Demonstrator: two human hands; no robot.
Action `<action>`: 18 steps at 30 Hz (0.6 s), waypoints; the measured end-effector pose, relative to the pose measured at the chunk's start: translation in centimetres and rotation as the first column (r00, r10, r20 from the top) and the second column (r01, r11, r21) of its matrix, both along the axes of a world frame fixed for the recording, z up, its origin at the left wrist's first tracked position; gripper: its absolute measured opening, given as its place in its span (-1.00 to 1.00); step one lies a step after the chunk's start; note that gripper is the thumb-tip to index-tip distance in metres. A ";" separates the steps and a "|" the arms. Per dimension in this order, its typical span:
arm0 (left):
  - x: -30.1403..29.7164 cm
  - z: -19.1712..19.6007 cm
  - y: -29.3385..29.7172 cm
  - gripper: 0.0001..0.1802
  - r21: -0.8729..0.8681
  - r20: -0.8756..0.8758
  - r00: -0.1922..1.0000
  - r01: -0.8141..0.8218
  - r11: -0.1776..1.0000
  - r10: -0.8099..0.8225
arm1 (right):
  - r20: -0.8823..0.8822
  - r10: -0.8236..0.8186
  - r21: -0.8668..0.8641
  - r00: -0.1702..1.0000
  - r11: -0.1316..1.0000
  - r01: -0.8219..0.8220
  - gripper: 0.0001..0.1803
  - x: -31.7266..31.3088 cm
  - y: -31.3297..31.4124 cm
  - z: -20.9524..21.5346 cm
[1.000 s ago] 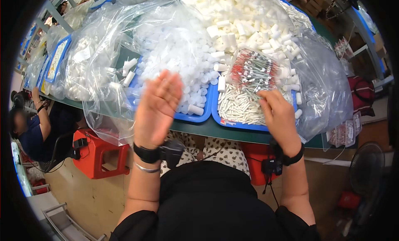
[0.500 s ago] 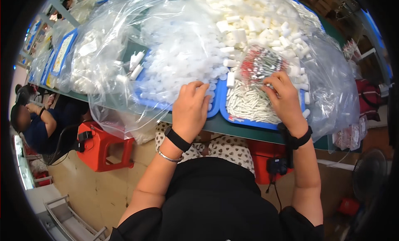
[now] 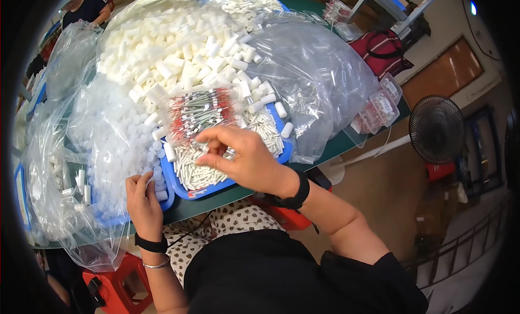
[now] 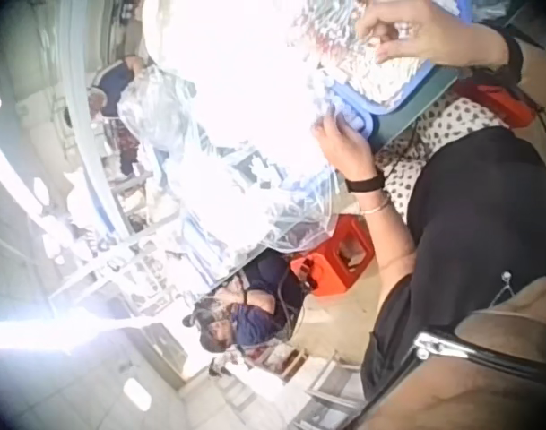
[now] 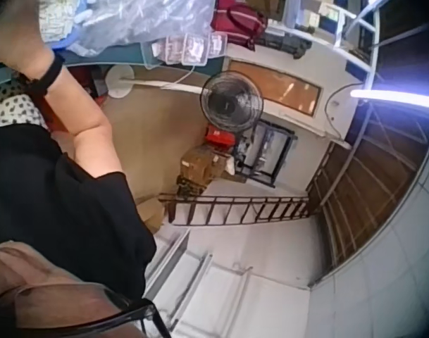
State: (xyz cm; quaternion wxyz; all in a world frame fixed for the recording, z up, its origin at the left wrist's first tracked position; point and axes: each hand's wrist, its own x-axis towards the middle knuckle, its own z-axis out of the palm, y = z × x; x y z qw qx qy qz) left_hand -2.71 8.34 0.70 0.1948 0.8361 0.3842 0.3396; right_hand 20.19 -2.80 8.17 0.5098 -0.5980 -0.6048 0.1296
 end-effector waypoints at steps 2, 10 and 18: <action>-0.4 0.2 0.0 -0.82 -0.090 0.081 0.997 -0.010 0.996 0.017 | -0.185 0.076 -0.070 0.980 0.993 -0.090 -0.75 -1.1 -0.4 -0.5; -1.6 2.0 -1.4 -0.71 -0.635 0.633 0.741 0.332 0.698 0.223 | -0.327 0.081 -0.265 0.942 0.948 -0.173 -0.87 -4.7 -1.4 -2.0; -1.5 0.3 -4.4 -0.68 -0.632 0.736 0.482 0.740 0.228 0.475 | -0.008 0.134 -0.205 0.991 0.970 -0.133 -0.82 -6.8 -1.8 -2.6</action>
